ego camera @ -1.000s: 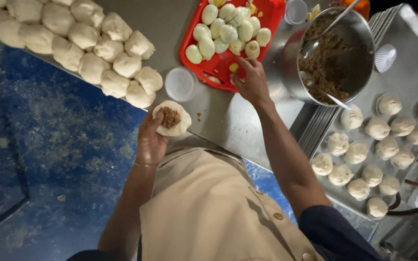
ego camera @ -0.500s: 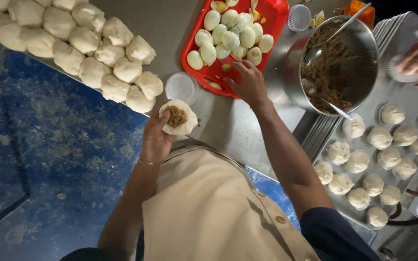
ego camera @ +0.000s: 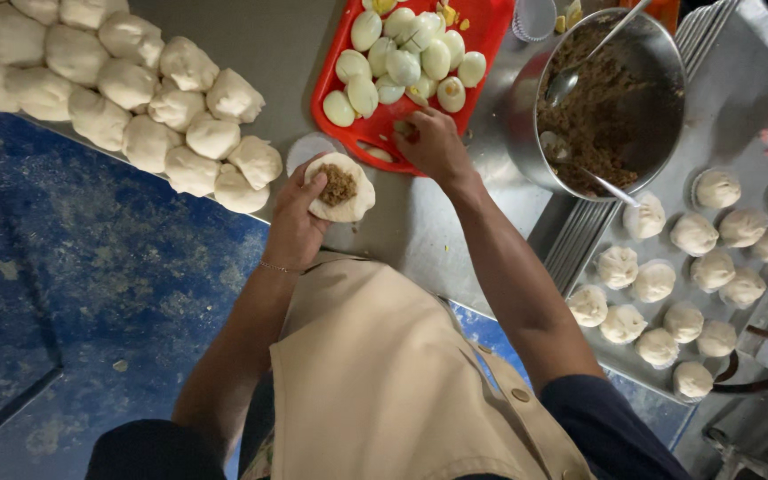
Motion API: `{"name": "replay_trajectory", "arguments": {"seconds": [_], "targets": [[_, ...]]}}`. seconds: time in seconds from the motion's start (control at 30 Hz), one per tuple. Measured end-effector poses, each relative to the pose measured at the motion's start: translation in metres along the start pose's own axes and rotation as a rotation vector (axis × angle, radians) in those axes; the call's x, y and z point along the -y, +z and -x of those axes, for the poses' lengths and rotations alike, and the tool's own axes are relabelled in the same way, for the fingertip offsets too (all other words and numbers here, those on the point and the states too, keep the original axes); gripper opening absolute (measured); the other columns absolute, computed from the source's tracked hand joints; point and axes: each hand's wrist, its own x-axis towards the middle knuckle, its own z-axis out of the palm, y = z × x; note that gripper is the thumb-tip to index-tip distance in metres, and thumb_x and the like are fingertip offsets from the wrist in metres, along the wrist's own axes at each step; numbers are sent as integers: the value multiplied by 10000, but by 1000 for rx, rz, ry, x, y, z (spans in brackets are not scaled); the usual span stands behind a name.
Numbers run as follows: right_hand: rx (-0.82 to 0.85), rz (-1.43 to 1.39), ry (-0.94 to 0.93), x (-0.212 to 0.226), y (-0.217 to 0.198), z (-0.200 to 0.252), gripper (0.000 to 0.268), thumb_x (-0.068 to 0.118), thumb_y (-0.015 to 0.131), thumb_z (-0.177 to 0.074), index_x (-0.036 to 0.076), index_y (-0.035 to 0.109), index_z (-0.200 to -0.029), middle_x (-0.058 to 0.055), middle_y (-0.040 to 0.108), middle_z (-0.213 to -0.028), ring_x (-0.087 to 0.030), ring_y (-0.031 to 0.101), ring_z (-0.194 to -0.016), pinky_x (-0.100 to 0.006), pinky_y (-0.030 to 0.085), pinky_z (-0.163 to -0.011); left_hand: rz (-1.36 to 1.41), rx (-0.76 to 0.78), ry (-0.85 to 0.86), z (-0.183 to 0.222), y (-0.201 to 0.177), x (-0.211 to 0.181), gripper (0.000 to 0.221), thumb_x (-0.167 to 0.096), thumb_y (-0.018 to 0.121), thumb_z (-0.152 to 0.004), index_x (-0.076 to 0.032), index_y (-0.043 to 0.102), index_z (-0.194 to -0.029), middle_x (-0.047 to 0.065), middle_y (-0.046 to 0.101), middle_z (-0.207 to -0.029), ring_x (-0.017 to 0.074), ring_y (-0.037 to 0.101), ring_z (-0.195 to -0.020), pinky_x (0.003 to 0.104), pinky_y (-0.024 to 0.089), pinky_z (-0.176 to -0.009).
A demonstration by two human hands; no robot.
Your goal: The person fills pieces of dough with a meat mixture and sliced hard-boiled eggs by hand and with a spoon, then gathers and pinches the dough to seal it into rounds.
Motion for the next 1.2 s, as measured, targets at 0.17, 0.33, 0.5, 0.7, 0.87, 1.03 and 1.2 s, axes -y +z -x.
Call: {"name": "replay_trajectory", "arguments": {"seconds": [0.17, 0.33, 0.5, 0.7, 0.87, 1.03, 1.2], "targets": [[-12, -45, 82, -13, -10, 6, 245, 143, 845, -814, -19, 758, -975, -157, 711, -826, -224, 684, -686, -368, 559, -656, 16, -17, -31, -6, -8, 7, 453, -123, 583, -1034, 8, 486, -1456, 127, 634, -1278, 236, 658, -1170, 420, 584, -1005], [37, -137, 196, -20, -14, 10, 225, 166, 813, -850, 21, 765, -1015, -117, 758, -835, -166, 727, -711, -327, 577, -663, 8, -6, -42, -4, -9, 12, 464, -141, 588, -1026, -2, 487, -1457, 118, 639, -1274, 233, 660, -1160, 412, 594, -967], [99, 11, 186, -21, -24, 8, 252, 179, 860, -864, -12, 744, -981, -146, 749, -831, -198, 733, -720, -348, 562, -655, 46, 16, -38, -6, -6, 12, 464, -151, 593, -1043, 14, 485, -1464, 127, 634, -1309, 233, 644, -1209, 398, 577, -1023], [-35, -8, -30, -4, -36, 14, 241, 107, 875, -862, 2, 758, -1045, -132, 746, -913, -189, 719, -800, -329, 570, -728, 13, 17, -34, -9, -3, 12, 454, -180, 557, -1045, -16, 477, -1460, 118, 636, -1302, 233, 640, -1214, 394, 558, -1033], [35, -167, 41, 77, -44, 45, 309, 115, 863, -835, 19, 745, -1104, -108, 744, -944, -187, 707, -789, -319, 579, -734, 11, 93, -3, -11, 6, 11, 440, -212, 563, -1077, 1, 496, -1456, 110, 635, -1312, 211, 645, -1216, 369, 575, -1038], [-28, -88, -135, 132, -39, 54, 351, 98, 891, -796, 11, 740, -1101, -119, 730, -1005, -271, 683, -929, -388, 566, -815, -85, 86, -55, -11, 19, 13, 483, -245, 603, -1061, -33, 499, -1482, 86, 647, -1236, 150, 661, -1002, 249, 535, -697], [-133, 29, -260, 137, -32, 60, 293, 49, 895, -813, 58, 740, -1062, -92, 716, -1115, -285, 644, -1047, -397, 563, -893, -297, 72, 87, -4, 25, 15, 542, -144, 726, -993, -24, 506, -1473, 69, 651, -1249, 109, 643, -1052, 233, 571, -804]]}}
